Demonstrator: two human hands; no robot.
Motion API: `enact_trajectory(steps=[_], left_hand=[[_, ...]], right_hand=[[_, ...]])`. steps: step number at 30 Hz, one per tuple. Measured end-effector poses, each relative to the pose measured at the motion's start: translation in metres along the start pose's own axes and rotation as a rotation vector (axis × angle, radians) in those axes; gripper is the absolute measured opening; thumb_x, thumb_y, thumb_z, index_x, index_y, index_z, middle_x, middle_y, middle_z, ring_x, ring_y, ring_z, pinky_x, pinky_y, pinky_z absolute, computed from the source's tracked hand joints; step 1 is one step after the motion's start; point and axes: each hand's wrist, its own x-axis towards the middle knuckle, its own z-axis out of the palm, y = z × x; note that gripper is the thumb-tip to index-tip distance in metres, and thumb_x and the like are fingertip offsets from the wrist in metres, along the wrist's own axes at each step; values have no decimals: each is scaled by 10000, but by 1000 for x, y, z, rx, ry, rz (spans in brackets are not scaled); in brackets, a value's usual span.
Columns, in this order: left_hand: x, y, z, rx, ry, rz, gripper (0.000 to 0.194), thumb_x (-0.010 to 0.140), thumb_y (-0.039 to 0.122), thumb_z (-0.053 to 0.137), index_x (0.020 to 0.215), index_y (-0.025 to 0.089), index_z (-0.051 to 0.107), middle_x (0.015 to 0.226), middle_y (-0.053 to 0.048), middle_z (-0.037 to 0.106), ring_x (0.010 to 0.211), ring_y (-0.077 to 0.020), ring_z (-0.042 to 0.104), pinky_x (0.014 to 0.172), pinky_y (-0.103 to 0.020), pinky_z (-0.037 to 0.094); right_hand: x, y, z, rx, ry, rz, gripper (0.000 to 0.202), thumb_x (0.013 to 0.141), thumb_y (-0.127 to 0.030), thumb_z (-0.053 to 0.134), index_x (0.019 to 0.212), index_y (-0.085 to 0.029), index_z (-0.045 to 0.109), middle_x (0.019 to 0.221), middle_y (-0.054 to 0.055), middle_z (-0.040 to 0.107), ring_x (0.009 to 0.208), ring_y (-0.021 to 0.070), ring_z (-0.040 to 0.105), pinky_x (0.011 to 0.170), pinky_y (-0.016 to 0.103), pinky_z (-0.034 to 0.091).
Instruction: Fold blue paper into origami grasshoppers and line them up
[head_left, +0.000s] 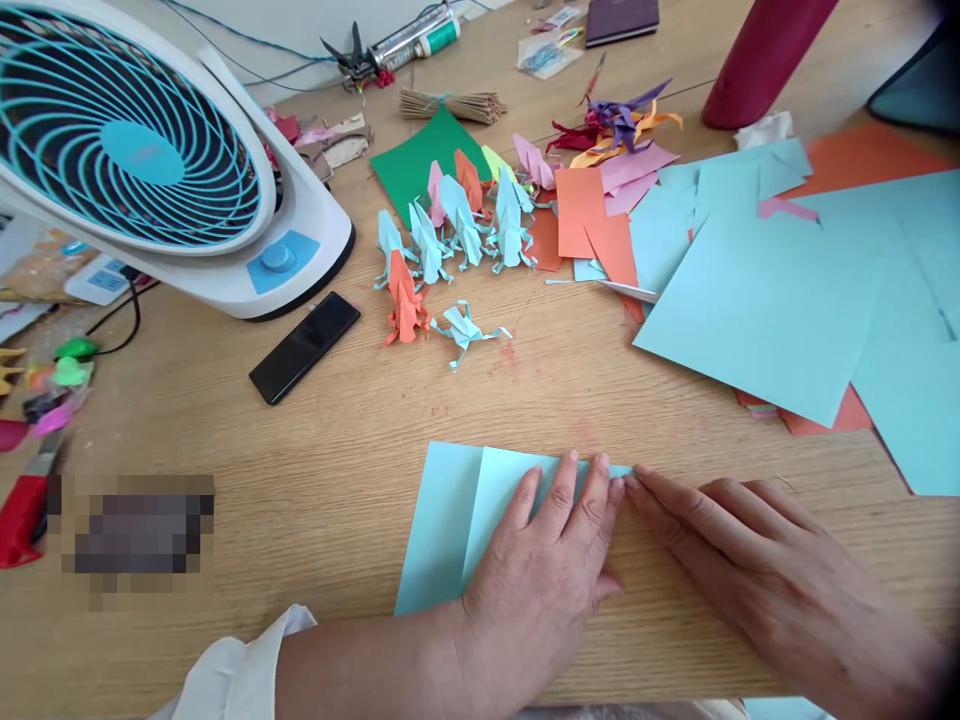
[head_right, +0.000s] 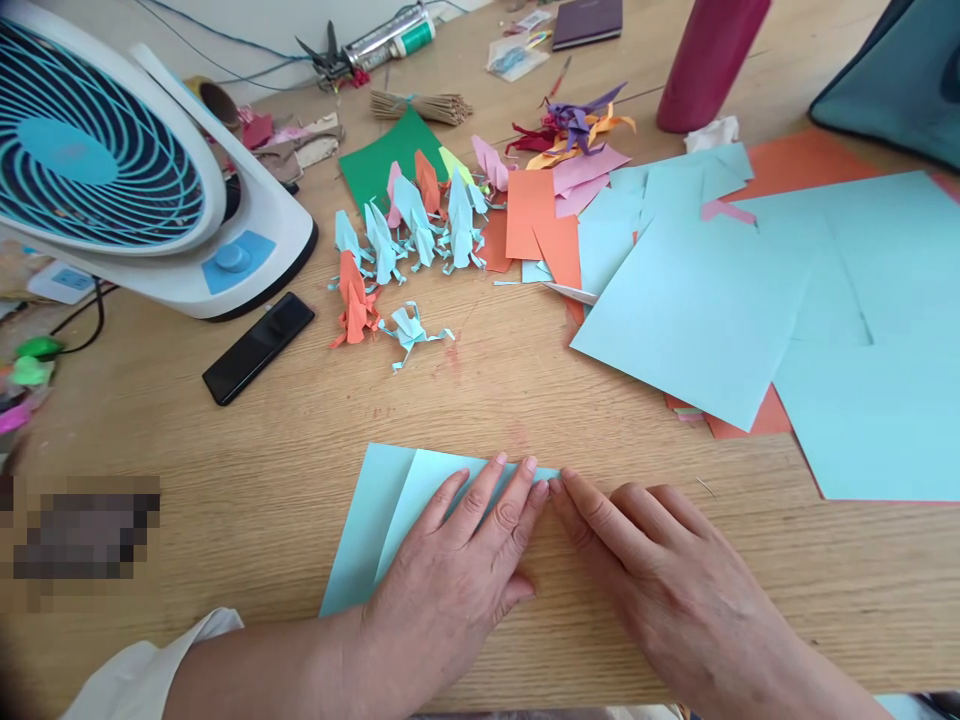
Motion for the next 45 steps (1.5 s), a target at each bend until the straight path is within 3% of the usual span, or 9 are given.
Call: enact_trajectory(steps=[5,9,18,31,39,45], left_hand=[[-2,-5,0,-37,-38,18,912,880,749,408,1544,135,293,1646,-63,212,1503,-271,201,1161,-444,322],[-3,-7,0,-53,-53,30,1016,829,830,330,1561,131,237,1653,-71,182,1511,-269,170,1168,-455,296],[-5,-8,3,-86,-37,21,1047,796,857,339,1571,167,207,1659,-68,159,1518,-276,127,1161,-464,279],[-5,-6,7,-58,-54,17,1042,812,853,313,1572,149,203,1660,-72,152,1521,-288,93,1163,-481,285],[-6,-6,9,-62,-53,26,1015,828,839,299,1562,140,237,1661,-93,137,1523,-297,98,1168,-499,279],[-6,-7,7,-82,-52,29,969,855,805,319,1554,137,263,1653,-108,168,1516,-306,138,1163,-521,290]], right_hand=[[2,1,0,59,19,4,437,841,-59,444,1246,-86,606,1195,170,673,784,261,558,720,437,435],[1,0,1,61,13,-2,413,858,-71,435,1228,-91,618,1201,180,662,766,255,546,717,435,413],[-1,2,3,-3,-3,-17,360,901,-98,393,1195,-72,599,1199,172,652,765,234,525,729,421,410],[1,1,0,77,29,7,534,828,-61,447,1344,-136,562,1189,159,674,776,282,563,705,452,432],[-1,-1,-4,-21,-17,-10,431,865,-43,413,1267,-30,568,1187,165,664,821,252,530,752,426,444],[2,-1,-6,-16,-11,-1,390,894,-74,442,1249,-46,601,1244,166,652,832,242,529,739,397,437]])
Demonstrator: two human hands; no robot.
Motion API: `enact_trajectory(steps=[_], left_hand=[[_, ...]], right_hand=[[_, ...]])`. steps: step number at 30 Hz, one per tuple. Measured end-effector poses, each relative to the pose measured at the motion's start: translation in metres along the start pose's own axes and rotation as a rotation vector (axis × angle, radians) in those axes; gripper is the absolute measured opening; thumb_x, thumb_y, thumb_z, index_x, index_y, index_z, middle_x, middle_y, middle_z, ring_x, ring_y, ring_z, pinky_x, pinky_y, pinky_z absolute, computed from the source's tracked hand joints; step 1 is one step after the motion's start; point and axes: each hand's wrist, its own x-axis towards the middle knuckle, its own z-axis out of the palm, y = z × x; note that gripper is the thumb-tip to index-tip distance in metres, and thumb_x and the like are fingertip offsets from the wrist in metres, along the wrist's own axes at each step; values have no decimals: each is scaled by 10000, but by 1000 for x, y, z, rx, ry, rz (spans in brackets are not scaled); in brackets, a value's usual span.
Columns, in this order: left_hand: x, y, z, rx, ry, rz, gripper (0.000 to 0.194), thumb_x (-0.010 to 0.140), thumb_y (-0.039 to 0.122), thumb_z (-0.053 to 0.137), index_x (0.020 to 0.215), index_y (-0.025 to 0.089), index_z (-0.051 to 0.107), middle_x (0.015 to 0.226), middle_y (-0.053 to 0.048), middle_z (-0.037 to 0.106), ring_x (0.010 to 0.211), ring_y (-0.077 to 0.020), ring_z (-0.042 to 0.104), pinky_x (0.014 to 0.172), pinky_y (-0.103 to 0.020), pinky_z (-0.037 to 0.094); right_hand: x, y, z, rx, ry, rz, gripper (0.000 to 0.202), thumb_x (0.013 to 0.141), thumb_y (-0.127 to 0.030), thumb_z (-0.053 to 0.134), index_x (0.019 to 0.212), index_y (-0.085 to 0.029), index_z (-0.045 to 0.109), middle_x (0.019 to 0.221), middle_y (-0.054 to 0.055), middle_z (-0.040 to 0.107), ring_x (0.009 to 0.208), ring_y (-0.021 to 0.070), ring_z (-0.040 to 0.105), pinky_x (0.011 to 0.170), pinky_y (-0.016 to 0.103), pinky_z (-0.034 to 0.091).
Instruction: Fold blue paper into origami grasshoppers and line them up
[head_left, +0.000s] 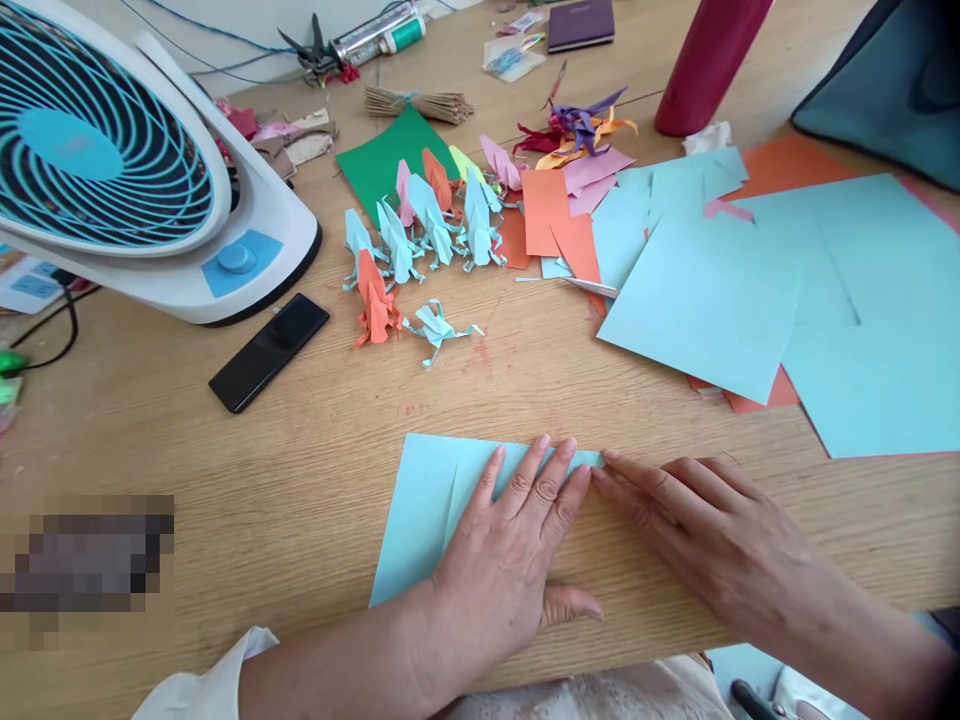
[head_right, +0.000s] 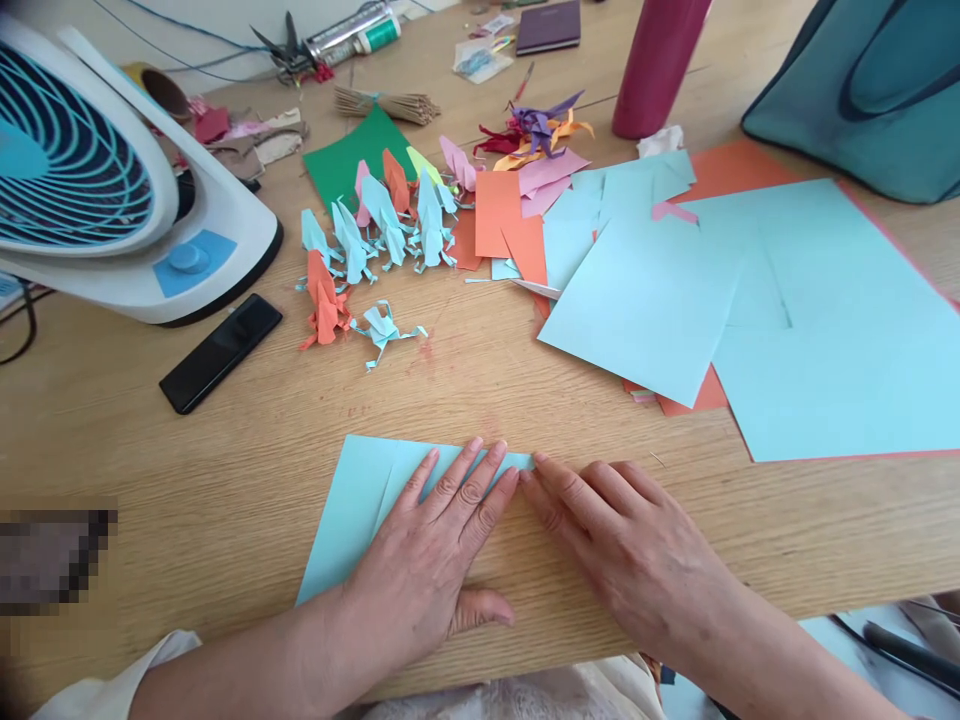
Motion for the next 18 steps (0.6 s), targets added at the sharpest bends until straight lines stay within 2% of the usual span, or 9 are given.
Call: enact_trajectory(steps=[4,8,14,18], left_hand=[[-3,-2,2,-20,26,8,966,857,803,283,1558,140,245,1660,-103,136,1518,-317,106,1163,-535,279],[-6,-4,5,-32,20,25,1001,825,826,261,1564,152,213,1667,-76,107,1511,-348,92,1155,-556,276],[-7,-3,8,-87,19,14,959,848,802,248,1569,172,193,1672,-57,79,1516,-348,56,1168,-570,246],[-7,-3,8,-104,11,11,951,854,793,276,1569,172,189,1672,-58,77,1519,-348,55,1171,-580,239]], right_hand=[[2,-3,0,-19,5,14,385,909,-87,418,1229,-20,622,1210,184,666,808,241,518,714,401,433],[-1,-11,2,-48,-13,59,396,905,-101,425,1237,-12,623,1263,192,645,809,248,512,708,410,435],[-7,-18,6,-143,-66,201,402,939,-152,465,1305,-27,575,1336,199,601,855,269,544,716,421,455],[-6,-19,8,-116,-23,298,441,987,-217,465,1382,-24,490,1322,219,595,952,284,562,773,430,480]])
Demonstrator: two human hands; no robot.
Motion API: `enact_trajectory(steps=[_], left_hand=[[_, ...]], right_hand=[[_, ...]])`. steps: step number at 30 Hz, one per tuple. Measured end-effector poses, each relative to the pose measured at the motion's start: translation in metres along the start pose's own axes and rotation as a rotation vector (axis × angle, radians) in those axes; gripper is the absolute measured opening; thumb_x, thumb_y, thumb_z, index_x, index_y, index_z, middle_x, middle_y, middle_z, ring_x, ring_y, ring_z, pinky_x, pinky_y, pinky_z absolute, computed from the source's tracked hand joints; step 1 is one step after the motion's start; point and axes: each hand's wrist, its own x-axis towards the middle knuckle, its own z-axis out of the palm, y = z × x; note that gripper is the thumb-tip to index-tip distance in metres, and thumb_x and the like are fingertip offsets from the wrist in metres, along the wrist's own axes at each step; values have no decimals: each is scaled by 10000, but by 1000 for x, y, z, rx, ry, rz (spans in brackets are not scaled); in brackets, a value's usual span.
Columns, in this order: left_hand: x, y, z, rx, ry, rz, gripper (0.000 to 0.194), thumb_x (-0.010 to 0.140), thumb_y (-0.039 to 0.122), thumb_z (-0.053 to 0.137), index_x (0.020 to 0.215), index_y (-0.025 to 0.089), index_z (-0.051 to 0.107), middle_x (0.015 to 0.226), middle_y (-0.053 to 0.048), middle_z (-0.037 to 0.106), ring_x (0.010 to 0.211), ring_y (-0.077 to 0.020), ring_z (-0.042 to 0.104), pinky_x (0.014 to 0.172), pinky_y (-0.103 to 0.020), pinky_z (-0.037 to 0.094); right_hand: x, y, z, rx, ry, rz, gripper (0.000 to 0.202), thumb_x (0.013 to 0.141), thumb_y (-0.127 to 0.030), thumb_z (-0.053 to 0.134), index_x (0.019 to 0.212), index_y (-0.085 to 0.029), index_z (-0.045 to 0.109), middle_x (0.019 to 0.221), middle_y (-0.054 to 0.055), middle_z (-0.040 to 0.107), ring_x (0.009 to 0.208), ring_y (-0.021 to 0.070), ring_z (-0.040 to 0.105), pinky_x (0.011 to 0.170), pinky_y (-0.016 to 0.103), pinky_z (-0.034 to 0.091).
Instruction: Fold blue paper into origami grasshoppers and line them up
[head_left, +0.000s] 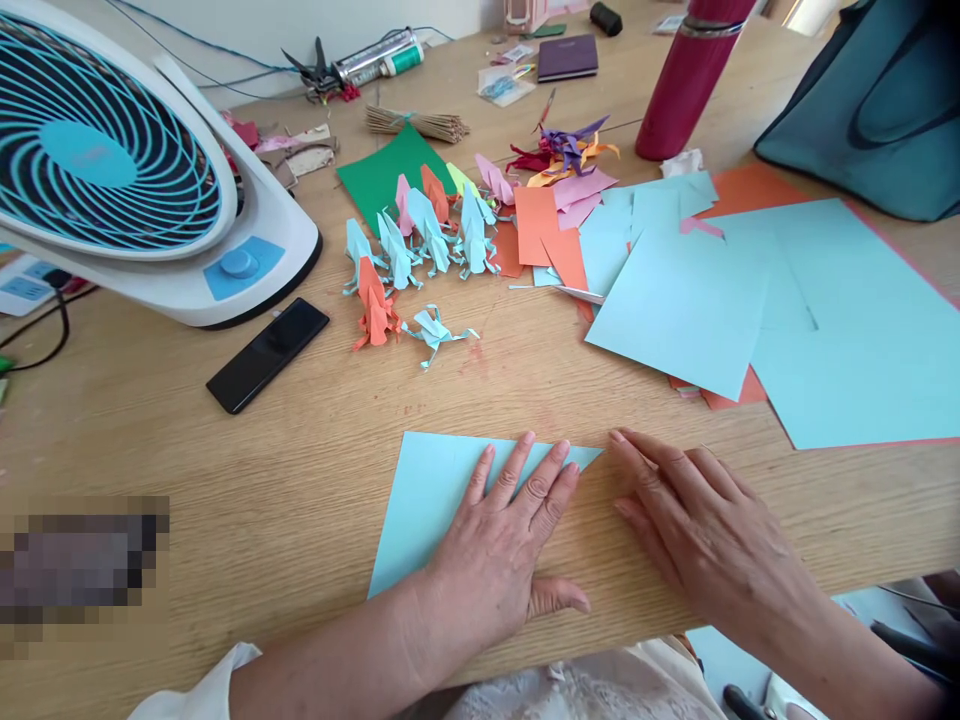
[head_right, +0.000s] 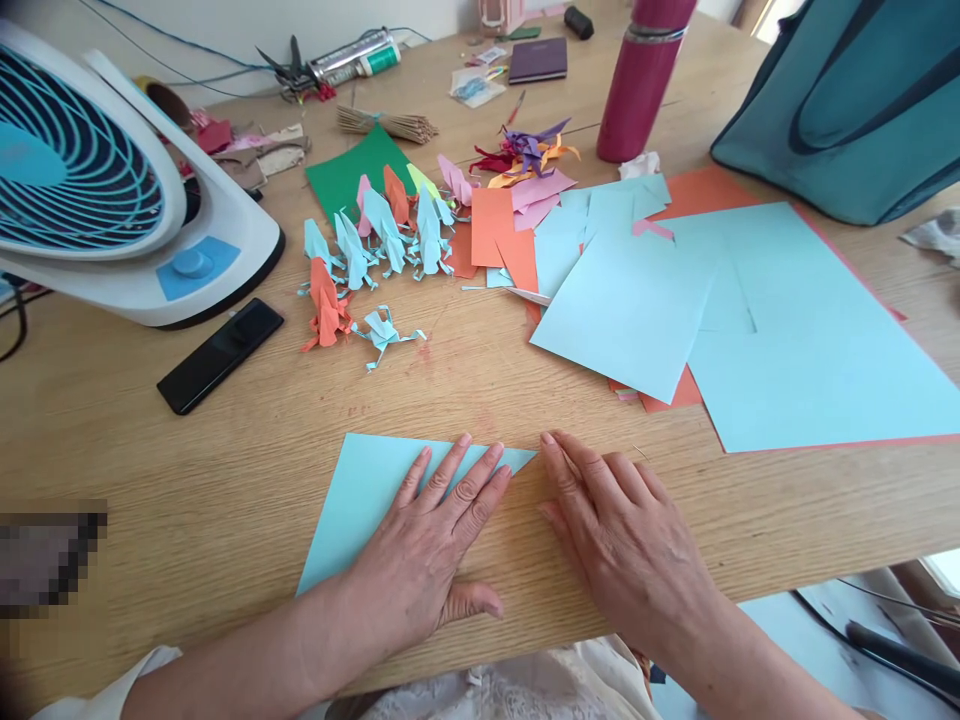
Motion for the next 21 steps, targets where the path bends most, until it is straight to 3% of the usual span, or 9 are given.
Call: enact_trajectory(steps=[6,13,17,21], left_hand=[[0,0,1,-27,9,4,946,865,785,281,1564,152,205,1672,-75,47,1527,-337,34,1183,-575,222],[2,1,2,-51,-42,-1,1031,799,816,422,1563,155,216,1664,-98,78,1524,-362,58,1180,-603,214],[1,1,5,-82,-2,-2,981,848,808,320,1567,150,198,1667,-81,47,1530,-347,15,1193,-594,179],[0,2,8,-96,26,-7,963,876,790,280,1567,126,181,1667,-85,-2,1531,-339,-23,1206,-573,144]], right_hand=[[5,-8,3,113,-46,-23,443,998,-299,482,1414,-148,493,1438,184,505,1040,289,560,836,450,480],[2,-3,4,47,-7,13,562,997,-386,465,1449,-53,436,1488,204,469,1084,335,553,864,483,454],[5,-7,4,118,67,-31,563,999,-338,462,1474,-47,384,1484,219,468,1083,327,565,877,475,442],[9,-15,9,280,71,-145,582,1007,-295,448,1516,-49,310,1403,192,558,1183,287,548,979,438,415]])
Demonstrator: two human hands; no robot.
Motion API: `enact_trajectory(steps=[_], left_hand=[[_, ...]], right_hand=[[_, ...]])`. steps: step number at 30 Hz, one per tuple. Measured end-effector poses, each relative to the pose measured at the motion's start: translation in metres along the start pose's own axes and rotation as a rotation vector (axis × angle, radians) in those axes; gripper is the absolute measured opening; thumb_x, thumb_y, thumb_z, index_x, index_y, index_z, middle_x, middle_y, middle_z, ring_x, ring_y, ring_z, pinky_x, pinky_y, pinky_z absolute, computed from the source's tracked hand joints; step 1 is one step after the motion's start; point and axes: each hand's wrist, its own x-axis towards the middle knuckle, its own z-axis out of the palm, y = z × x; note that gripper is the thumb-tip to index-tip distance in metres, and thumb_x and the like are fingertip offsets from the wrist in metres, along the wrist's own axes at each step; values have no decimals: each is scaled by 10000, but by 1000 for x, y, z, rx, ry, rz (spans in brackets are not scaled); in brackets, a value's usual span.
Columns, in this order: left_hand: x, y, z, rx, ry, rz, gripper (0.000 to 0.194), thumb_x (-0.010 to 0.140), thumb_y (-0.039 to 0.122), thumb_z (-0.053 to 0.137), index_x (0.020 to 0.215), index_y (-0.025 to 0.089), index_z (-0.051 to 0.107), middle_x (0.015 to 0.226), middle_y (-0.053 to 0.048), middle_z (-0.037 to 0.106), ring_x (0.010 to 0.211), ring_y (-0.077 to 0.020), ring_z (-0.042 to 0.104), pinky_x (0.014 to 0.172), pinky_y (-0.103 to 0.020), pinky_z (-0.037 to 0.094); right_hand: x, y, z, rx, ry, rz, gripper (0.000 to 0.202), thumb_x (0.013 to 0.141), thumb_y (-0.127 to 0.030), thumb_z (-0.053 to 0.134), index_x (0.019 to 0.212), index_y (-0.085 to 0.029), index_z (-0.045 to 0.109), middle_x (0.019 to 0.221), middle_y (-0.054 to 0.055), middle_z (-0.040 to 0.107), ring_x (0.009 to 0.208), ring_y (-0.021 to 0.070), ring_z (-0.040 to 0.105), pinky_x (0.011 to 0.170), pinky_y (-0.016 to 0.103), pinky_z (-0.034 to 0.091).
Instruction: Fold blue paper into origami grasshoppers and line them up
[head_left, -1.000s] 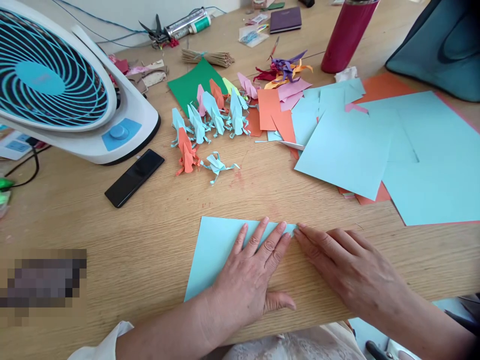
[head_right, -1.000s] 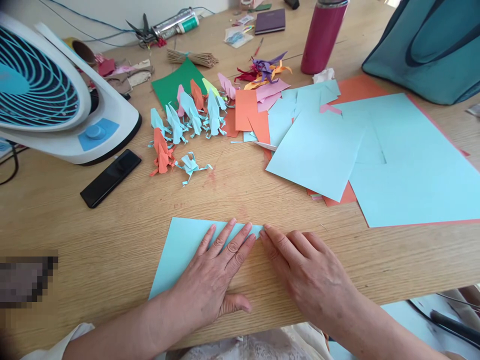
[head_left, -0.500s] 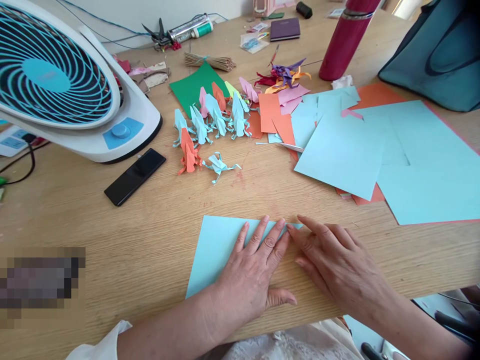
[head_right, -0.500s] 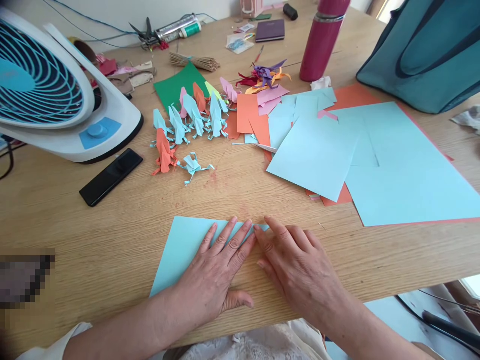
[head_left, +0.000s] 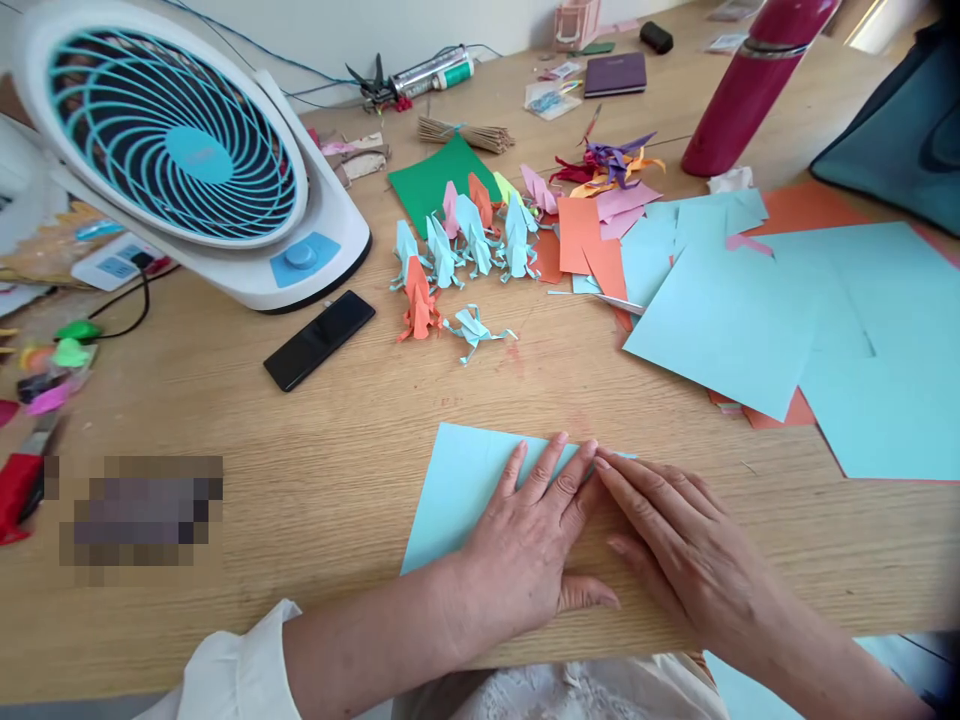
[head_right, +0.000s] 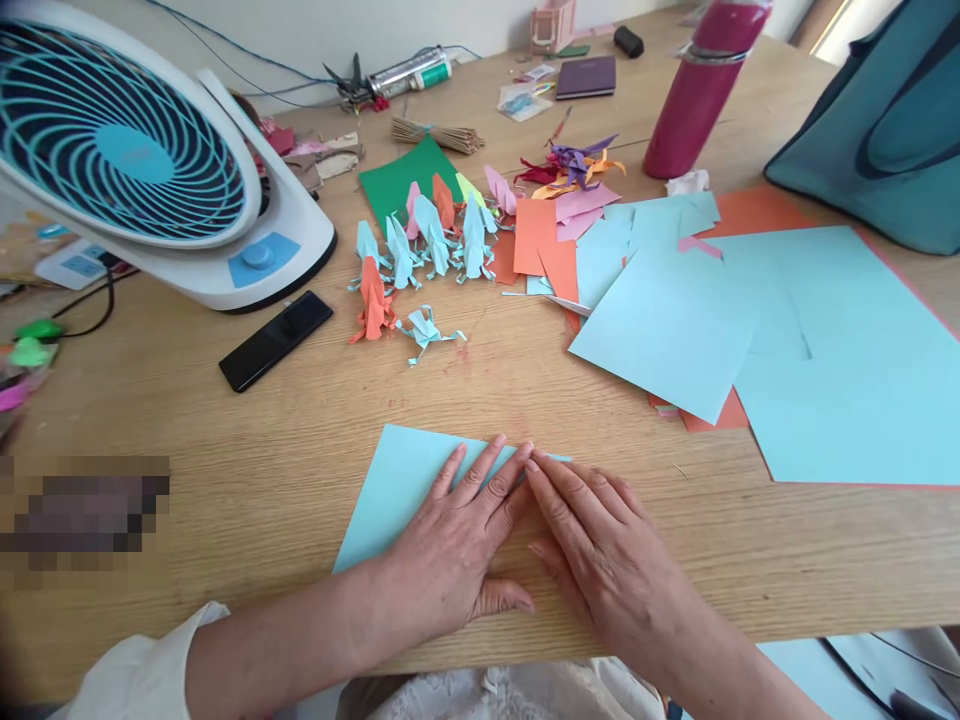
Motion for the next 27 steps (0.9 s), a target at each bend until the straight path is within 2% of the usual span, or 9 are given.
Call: enact_trajectory(steps=[4,7,10,18,24,27], left_hand=[[-1,-1,1,-23,24,-8,969,892,776,229,1561,79,160,1664,-119,-2,1533,-314,-52,1222,-551,103],[-1,-4,1,-92,14,25,974,875,790,241,1530,69,243,1661,-150,21,1532,-334,-29,1211,-580,116],[-2,-8,-1,-132,-12,77,952,858,801,282,1506,102,309,1664,-129,22,1527,-363,-7,1193,-627,115],[-10,-15,-6,-115,-9,144,961,889,773,194,1568,96,137,1662,-108,53,1534,-305,-33,1211,-578,9],[-9,-15,-9,-106,-80,130,982,876,782,221,1568,91,130,1658,-108,56,1531,-324,18,1203,-582,-10],[-12,-15,-9,-105,-72,125,968,882,772,222,1566,91,142,1656,-112,75,1532,-313,26,1205,-573,-19]], right_hand=[[-3,0,5,-2,8,-28,581,1007,-226,434,1540,-66,266,1474,170,505,1311,245,487,1066,414,360],[-7,2,4,5,-24,-34,561,999,-182,402,1534,-62,282,1529,169,438,1375,234,436,1080,402,351],[-10,5,4,12,-55,-45,557,981,-152,372,1527,-67,302,1548,160,412,1391,227,425,1064,394,374],[-8,7,6,-6,-21,-31,649,948,-107,360,1572,-88,179,1494,177,483,1315,237,518,973,396,464],[-7,4,4,-10,-25,-26,674,942,-88,373,1578,-102,152,1489,187,486,1308,265,528,971,428,475],[-9,4,5,2,-53,-9,643,950,-105,386,1568,-120,207,1529,166,439,1343,268,493,1007,442,462]])
